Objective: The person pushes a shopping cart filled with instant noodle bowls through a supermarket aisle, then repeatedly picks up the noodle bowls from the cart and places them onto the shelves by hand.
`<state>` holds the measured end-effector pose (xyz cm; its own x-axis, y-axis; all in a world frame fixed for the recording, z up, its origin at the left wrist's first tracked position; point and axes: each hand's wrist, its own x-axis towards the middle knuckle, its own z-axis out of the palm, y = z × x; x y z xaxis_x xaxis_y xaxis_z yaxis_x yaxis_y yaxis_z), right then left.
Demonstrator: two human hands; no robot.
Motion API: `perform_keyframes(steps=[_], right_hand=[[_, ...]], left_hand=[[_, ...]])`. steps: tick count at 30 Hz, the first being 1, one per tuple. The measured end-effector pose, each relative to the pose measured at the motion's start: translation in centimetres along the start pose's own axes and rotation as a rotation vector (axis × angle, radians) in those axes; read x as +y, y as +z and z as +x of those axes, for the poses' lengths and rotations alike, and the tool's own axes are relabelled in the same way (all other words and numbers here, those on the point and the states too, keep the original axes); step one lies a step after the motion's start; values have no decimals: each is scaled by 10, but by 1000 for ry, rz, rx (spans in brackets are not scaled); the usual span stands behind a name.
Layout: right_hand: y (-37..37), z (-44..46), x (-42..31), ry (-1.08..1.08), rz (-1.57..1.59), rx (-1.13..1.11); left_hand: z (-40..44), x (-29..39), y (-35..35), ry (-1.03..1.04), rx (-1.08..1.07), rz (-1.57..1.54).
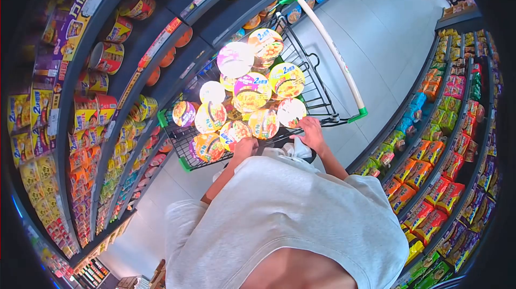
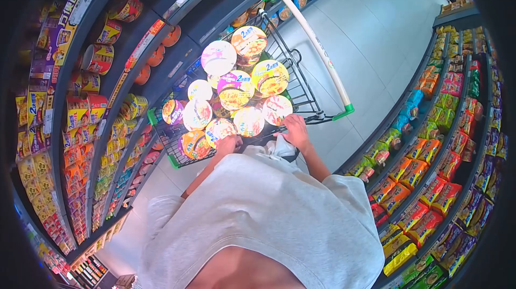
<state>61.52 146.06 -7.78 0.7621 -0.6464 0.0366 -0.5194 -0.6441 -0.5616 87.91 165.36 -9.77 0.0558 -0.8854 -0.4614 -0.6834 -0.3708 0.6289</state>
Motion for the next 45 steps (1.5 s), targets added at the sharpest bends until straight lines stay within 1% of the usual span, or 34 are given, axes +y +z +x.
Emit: perform_keyframes(steps=[2,3,5,11,14,17,22,23,25,28,29,32,35,38,41,44,45], right_hand=[[-7,11,2,12,5,17],[-16,12,9,10,0,7],[-19,24,16,8,-20,-24],[-25,62,31,-27,-17,-56],[-26,64,37,-54,-4,-81],[-27,62,38,-67,-7,-90],[-42,68,32,-92,2,-89],[-42,70,32,17,124,-77],[-43,79,35,231,364,-54],[-53,116,40,-13,130,279],[-56,129,36,66,192,193],[-63,177,33,-187,124,188],[-62,209,31,-166,-81,-39],[-47,235,48,-141,-195,-213],[-44,249,51,-120,-236,-307],[-45,257,46,-61,-315,-422],[-47,258,45,-46,-329,-447]], left_hand=[[3,13,-8,-8,27,-15],[6,28,-10,-16,34,8],[13,35,-16,-27,45,39],[39,32,-18,-22,47,179],[42,31,-14,-55,-5,183],[43,28,-12,0,47,136],[42,56,-31,-121,-48,196],[43,61,-32,-148,-73,213],[44,59,-26,-149,-38,201],[43,60,-18,-204,-31,172],[45,58,-21,-224,-36,162],[42,57,-25,-222,-32,174],[43,53,-34,-241,-93,113],[46,51,-42,-226,-141,27],[47,42,-40,-189,-132,-57],[47,36,-39,-264,-125,-48],[47,36,-39,-255,-80,-75]])
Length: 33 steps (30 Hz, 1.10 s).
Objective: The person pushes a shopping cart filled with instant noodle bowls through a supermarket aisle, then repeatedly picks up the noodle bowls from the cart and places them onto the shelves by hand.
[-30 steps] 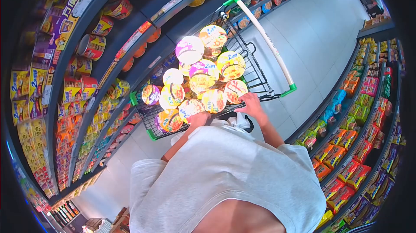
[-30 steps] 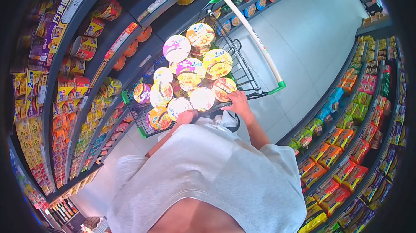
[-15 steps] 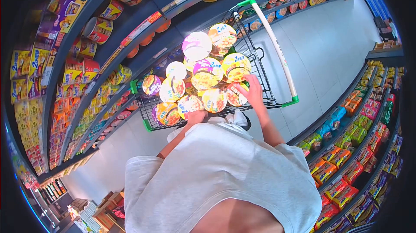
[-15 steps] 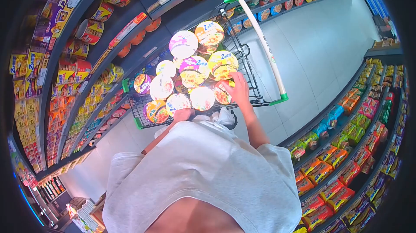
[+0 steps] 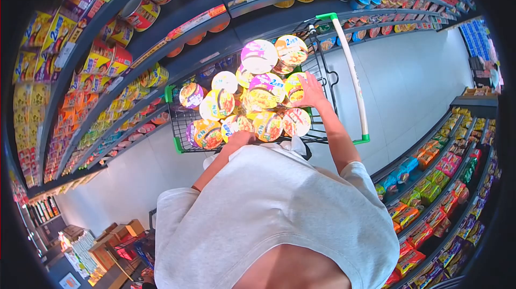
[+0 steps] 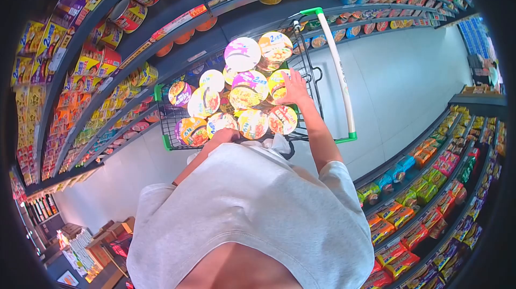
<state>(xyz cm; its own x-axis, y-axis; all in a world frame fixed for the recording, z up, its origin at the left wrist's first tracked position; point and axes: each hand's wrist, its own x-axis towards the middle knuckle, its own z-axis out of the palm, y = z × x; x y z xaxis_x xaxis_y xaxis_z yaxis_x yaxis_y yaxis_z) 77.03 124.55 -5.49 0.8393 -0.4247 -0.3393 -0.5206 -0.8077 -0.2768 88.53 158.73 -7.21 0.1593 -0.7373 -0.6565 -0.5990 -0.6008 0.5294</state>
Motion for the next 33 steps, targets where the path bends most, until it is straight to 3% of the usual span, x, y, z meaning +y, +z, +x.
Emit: perform_keyframes(steps=[4,9,14,21,24,33], right_hand=[[-2,4,-5,36,4,-63],[7,-2,-5,16,10,22],[4,-25,-23,78,-102,136],[-32,-92,-42,81,174,296],[-45,-110,-56,0,246,285],[-93,-140,-134,-141,258,293]], left_hand=[[-4,6,-3,48,122,-249],[-6,18,1,123,198,-528],[-18,37,-8,137,255,-560],[-18,49,-7,205,193,-757],[-27,74,-19,165,286,-887],[-43,104,-42,49,283,-1240]])
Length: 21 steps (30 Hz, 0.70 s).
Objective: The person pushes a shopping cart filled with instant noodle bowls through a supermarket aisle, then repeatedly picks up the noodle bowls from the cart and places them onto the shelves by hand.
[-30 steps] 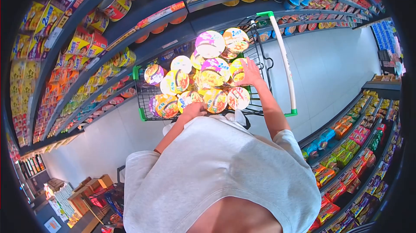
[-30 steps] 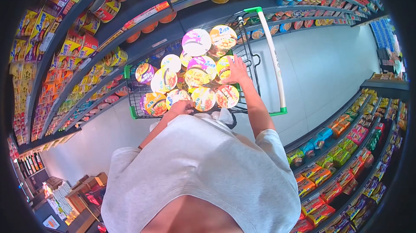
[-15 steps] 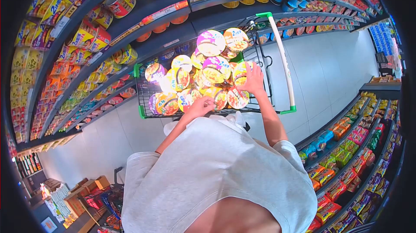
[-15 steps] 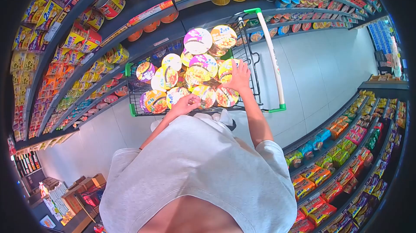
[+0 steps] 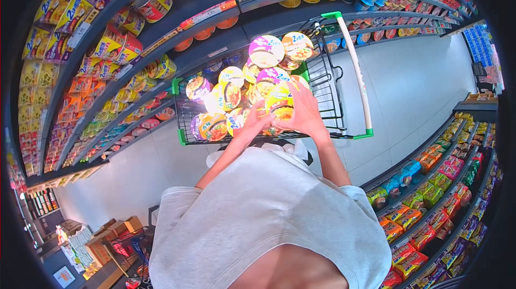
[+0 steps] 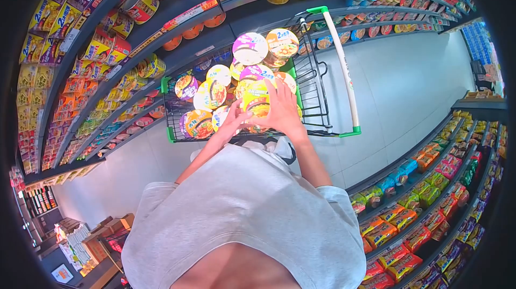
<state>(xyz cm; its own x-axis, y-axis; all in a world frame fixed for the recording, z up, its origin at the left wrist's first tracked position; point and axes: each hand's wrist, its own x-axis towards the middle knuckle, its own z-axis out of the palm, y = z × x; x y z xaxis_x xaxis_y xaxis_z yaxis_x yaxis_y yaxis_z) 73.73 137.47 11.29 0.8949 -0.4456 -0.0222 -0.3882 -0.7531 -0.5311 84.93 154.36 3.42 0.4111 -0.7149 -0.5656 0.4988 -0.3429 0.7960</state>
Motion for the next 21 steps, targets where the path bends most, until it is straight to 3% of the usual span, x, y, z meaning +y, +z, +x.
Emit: perform_keyframes(steps=[3,6,7,11,14,21], right_hand=[[6,14,24,39,554,5],[41,23,59,329,1101,-140],[45,23,57,374,1155,-190],[64,27,41,549,1188,-507],[74,33,7,625,1268,-471],[92,55,-43,721,1411,-567]], left_hand=[[-9,1,-15,-79,-10,-190],[-12,-16,-35,-121,-53,-417],[-19,-8,-33,-100,7,-428],[-28,3,-52,-139,-77,-638],[-29,5,-72,-168,-124,-686],[-35,6,-106,-188,55,-533]])
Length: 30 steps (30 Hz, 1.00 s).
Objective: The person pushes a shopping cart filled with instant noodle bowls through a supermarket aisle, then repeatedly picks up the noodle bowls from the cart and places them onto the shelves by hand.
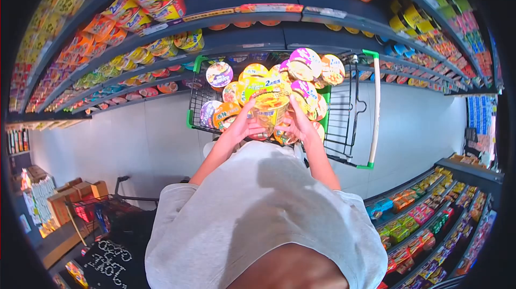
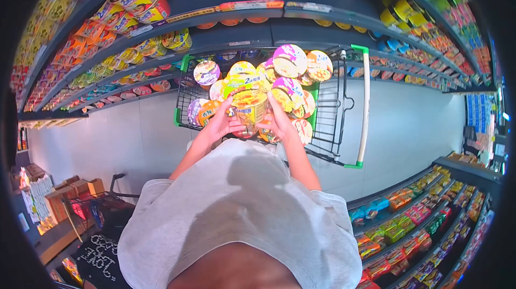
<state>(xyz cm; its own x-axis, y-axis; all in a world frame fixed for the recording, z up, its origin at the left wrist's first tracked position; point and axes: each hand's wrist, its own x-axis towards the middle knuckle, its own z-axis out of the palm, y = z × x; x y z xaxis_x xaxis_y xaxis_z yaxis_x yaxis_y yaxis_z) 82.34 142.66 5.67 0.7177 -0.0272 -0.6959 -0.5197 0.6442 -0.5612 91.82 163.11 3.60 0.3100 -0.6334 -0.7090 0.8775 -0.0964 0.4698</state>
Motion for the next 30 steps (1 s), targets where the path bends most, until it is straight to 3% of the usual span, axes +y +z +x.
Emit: perform_keyframes(steps=[5,18,25,30], right_hand=[[22,21,1,34,6,38],[111,84,6,-171,-69,135],[83,88,23,-95,-181,18],[58,69,48,-24,-215,200]], left_hand=[[-9,14,-12,66,76,-64],[5,55,-94,273,209,-237],[43,125,-173,407,417,-310],[64,183,-207,522,477,-343]])
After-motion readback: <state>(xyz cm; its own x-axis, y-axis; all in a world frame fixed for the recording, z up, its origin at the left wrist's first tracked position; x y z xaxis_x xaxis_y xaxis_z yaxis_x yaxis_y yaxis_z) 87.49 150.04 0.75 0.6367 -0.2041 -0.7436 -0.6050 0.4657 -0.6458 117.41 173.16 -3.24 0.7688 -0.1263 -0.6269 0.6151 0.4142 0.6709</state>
